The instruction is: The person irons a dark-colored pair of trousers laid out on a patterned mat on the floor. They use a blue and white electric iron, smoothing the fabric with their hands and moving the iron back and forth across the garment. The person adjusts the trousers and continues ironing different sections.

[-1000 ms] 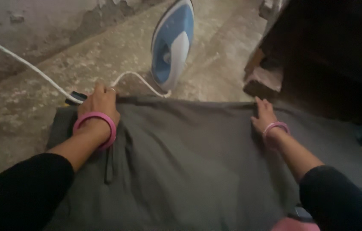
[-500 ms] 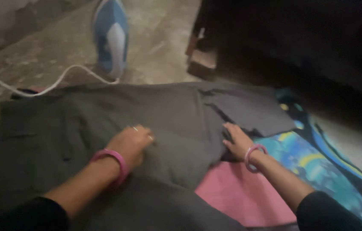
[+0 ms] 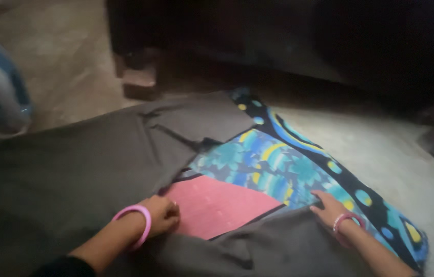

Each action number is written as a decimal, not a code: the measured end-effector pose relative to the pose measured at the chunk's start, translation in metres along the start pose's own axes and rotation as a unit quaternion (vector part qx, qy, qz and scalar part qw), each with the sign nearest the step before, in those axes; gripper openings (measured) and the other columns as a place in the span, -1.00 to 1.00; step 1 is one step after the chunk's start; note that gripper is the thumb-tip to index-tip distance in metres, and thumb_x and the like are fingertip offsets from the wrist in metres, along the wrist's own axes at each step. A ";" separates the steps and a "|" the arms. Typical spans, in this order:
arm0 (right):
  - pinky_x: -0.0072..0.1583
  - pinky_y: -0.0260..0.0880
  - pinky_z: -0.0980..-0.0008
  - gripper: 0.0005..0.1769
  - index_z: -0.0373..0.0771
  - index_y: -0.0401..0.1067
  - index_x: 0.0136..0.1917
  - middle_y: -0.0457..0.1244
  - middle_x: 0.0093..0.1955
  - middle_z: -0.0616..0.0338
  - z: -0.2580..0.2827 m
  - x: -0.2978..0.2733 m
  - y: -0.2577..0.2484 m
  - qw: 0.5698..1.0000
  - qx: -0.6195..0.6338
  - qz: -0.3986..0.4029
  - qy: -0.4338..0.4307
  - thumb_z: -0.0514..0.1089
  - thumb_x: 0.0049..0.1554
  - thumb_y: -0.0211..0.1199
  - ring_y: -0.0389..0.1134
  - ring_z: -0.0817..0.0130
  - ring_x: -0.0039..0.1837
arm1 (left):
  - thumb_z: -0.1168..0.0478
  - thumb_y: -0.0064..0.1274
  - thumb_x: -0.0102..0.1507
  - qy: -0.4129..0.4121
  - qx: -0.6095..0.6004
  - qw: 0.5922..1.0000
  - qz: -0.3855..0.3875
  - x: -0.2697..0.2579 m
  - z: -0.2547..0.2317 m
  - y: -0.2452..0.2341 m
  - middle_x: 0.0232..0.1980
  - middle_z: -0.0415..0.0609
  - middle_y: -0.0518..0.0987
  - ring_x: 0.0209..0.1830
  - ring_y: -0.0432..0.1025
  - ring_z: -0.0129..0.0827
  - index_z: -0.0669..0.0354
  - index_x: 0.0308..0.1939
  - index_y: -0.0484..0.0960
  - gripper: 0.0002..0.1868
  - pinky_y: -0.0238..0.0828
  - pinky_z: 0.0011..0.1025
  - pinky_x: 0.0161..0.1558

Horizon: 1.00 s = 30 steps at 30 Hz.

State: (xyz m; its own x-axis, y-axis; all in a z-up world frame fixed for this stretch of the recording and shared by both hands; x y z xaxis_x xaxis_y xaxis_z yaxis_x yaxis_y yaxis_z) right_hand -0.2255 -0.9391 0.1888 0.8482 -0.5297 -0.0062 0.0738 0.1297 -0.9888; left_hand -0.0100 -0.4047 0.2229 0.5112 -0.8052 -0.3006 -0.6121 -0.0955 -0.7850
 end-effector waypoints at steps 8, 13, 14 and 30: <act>0.40 0.26 0.17 -0.36 0.01 0.35 0.36 0.26 0.35 0.05 -0.037 -0.057 -0.011 0.996 0.011 -0.044 0.075 -0.14 0.02 0.40 0.25 0.04 0.41 | -0.09 0.15 0.19 0.101 -0.053 0.993 0.009 0.049 -0.058 0.041 -0.14 0.01 0.73 -0.12 0.62 -0.17 0.09 -0.11 0.75 -0.62 0.52 -0.27 -0.01; 0.41 0.25 0.18 -0.29 0.01 0.47 0.24 0.30 0.34 0.15 0.051 -0.060 -0.038 0.991 -0.051 -0.109 -0.067 -0.49 -0.13 0.17 0.26 0.06 0.40 | 0.07 0.22 0.10 0.137 -0.055 0.987 0.069 0.065 -0.093 0.065 -0.17 0.03 0.75 -0.16 0.64 -0.22 0.12 -0.14 0.78 -0.68 0.55 -0.33 -0.03; 0.39 0.26 0.18 -0.33 0.02 0.49 0.19 0.31 0.30 0.16 0.063 -0.056 -0.039 0.989 -0.082 -0.101 -0.076 -0.47 -0.16 0.19 0.26 0.08 0.40 | 0.13 0.24 0.06 0.156 -0.063 0.983 0.078 0.067 -0.099 0.068 -0.18 0.01 0.76 -0.17 0.66 -0.25 0.12 -0.13 0.77 -0.68 0.57 -0.35 -0.04; 0.40 0.21 0.22 -0.75 0.05 0.55 -0.05 0.37 0.04 0.35 0.047 -0.005 -0.082 0.959 -0.277 -0.054 -0.021 -0.19 0.01 0.20 0.32 0.32 0.29 | -0.31 0.16 0.10 -0.022 0.021 0.957 0.288 0.063 -0.009 0.014 0.05 0.04 0.71 0.14 0.58 -0.18 0.13 0.05 0.75 -0.32 0.45 -0.26 0.16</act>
State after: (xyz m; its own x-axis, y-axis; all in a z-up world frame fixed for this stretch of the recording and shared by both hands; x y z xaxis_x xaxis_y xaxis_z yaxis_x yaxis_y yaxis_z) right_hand -0.2109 -0.9077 0.2772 0.8728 -0.4788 0.0948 -0.1183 -0.3959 -0.9106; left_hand 0.0081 -0.4623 0.1985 0.1215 -0.6919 -0.7117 -0.7759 0.3809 -0.5028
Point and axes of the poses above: each hand's wrist, its own x-axis towards the middle knuckle, its own y-axis out of the palm, z = x × y, the point moved 9 cm from there along x, towards the middle knuckle
